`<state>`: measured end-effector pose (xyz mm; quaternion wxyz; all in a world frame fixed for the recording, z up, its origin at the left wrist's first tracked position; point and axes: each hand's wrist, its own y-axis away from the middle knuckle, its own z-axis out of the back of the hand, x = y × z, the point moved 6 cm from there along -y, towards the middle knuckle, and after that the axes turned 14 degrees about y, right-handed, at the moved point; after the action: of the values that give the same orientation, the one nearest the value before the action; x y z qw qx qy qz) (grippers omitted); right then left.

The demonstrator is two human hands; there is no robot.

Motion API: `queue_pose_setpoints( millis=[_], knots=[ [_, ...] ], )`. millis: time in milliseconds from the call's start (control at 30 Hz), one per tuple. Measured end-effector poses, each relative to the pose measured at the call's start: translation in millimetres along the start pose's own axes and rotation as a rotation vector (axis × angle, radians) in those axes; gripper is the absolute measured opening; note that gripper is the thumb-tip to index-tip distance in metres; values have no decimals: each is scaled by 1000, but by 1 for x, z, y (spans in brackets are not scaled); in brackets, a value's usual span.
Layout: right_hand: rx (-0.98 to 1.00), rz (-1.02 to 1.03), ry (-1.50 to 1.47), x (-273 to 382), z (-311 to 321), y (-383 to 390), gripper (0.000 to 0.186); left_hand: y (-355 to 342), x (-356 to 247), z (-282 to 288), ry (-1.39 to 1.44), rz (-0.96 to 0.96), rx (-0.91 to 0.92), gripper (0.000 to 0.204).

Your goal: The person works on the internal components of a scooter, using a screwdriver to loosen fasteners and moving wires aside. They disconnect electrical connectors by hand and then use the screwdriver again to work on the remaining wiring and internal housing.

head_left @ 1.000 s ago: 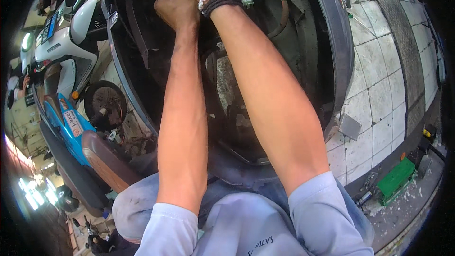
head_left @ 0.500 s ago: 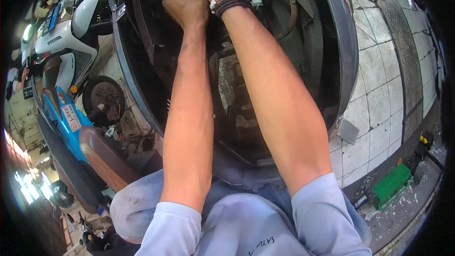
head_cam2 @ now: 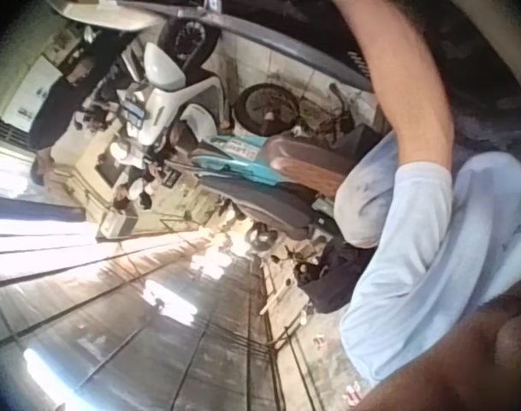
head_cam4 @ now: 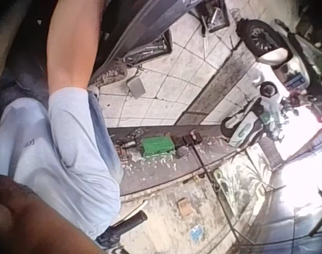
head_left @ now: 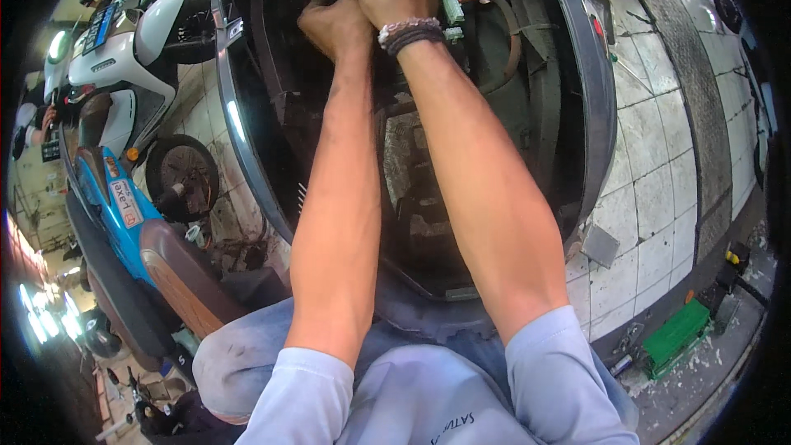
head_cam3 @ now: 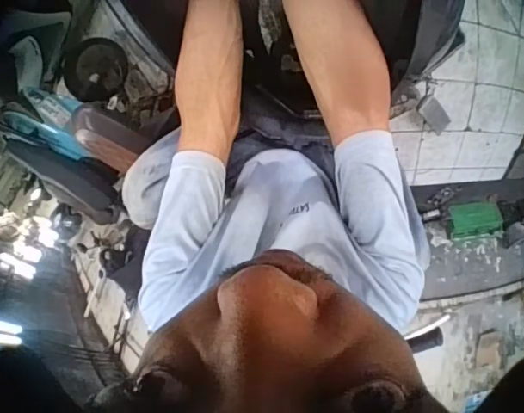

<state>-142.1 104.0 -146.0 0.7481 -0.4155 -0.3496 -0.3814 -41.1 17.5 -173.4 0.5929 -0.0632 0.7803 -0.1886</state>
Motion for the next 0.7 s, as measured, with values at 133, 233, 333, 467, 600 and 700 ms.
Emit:
queue_pose_setpoints(
  millis=[133, 233, 333, 467, 600, 700],
  knots=[
    [21, -72, 10, 3, 0, 2, 23, 3, -8, 0, -99, 90, -60, 30],
    [5, -64, 43, 5, 3, 2, 24, 4, -14, -1, -133, 68, -70, 31],
    [-13, -39, 15, 6, 6, 2, 26, 3, -12, -2, -139, 30, -69, 31],
    [-26, -11, 29, 8, 9, 1, 29, 2, -12, -2, -128, -12, -49, 31],
    [50, -59, -34, -1, 10, 0, 32, 3, -7, -5, -150, -27, -56, 31],
    [7, -21, -19, 12, 22, 24, 34, 0, -5, 0, -206, -38, -55, 30]
  ],
)
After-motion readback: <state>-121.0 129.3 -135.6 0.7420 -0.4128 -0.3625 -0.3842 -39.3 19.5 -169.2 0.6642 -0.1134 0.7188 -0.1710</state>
